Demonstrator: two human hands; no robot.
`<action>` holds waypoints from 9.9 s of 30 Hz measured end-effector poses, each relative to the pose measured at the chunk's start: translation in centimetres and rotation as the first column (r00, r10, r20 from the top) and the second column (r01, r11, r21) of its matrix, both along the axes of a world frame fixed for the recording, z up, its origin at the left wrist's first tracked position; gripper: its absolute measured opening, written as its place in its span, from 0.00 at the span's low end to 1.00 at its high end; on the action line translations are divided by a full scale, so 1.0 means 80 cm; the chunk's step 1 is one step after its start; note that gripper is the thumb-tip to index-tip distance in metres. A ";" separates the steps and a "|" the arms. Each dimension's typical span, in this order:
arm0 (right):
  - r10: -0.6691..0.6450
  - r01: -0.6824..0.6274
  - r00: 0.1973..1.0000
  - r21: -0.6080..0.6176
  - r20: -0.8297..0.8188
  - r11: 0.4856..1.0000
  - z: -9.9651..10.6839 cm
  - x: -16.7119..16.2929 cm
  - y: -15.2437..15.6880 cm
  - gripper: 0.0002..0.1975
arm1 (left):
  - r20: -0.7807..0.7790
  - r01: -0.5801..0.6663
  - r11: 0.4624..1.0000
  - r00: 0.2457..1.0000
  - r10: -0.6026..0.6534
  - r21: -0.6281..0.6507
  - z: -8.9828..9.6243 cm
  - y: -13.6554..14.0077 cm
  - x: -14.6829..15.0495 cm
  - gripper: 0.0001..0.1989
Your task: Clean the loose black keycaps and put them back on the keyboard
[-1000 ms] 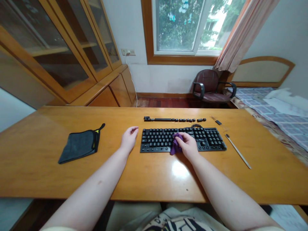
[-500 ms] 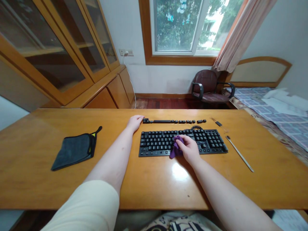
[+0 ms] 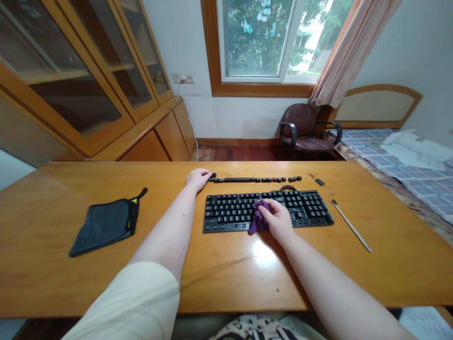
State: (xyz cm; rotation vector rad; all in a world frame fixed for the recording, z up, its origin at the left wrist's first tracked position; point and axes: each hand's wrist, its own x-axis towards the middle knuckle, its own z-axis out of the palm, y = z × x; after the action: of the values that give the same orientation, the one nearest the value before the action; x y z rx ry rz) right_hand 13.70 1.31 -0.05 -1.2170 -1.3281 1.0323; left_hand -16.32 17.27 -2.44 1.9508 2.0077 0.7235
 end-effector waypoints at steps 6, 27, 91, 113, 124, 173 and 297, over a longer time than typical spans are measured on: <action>0.005 -0.005 1.000 -0.006 -0.018 1.000 -0.001 0.000 -0.001 0.13 | -0.021 -0.009 1.000 1.000 0.009 -0.002 0.001 -0.002 0.001 0.16; 0.007 -0.007 1.000 -0.005 0.023 1.000 0.002 0.000 -0.001 0.13 | 0.258 -0.042 0.999 0.965 0.048 -0.032 0.001 -0.010 0.003 0.14; 0.116 -0.158 0.923 -0.087 -0.367 0.984 0.014 -0.006 -0.007 0.25 | 0.964 0.149 0.989 0.264 -0.014 -0.026 0.049 -0.222 0.191 0.09; 0.120 -0.153 0.959 -0.112 -0.256 0.982 0.013 -0.001 -0.007 0.24 | 0.990 0.254 0.958 0.068 0.122 -0.136 0.041 -0.222 0.195 0.15; 0.091 -0.133 0.953 -0.132 -0.288 0.982 0.018 0.000 -0.005 0.17 | 0.995 0.194 0.980 0.095 0.028 -0.046 0.048 -0.222 0.198 0.18; 0.185 -0.208 0.942 -0.055 -0.281 0.977 0.006 -0.001 -0.002 0.17 | 0.996 0.240 0.968 0.075 0.051 -0.067 0.054 -0.221 0.192 0.16; -0.077 0.083 0.994 0.077 -0.072 0.994 0.007 -0.001 0.002 0.11 | 0.012 0.178 0.967 0.983 -0.183 0.185 0.050 -0.268 0.026 0.14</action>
State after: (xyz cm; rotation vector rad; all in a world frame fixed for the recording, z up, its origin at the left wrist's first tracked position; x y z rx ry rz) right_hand 13.60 1.46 0.49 -1.1559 -1.2458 0.9475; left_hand -14.25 -4.14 1.55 2.1774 1.7721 0.9126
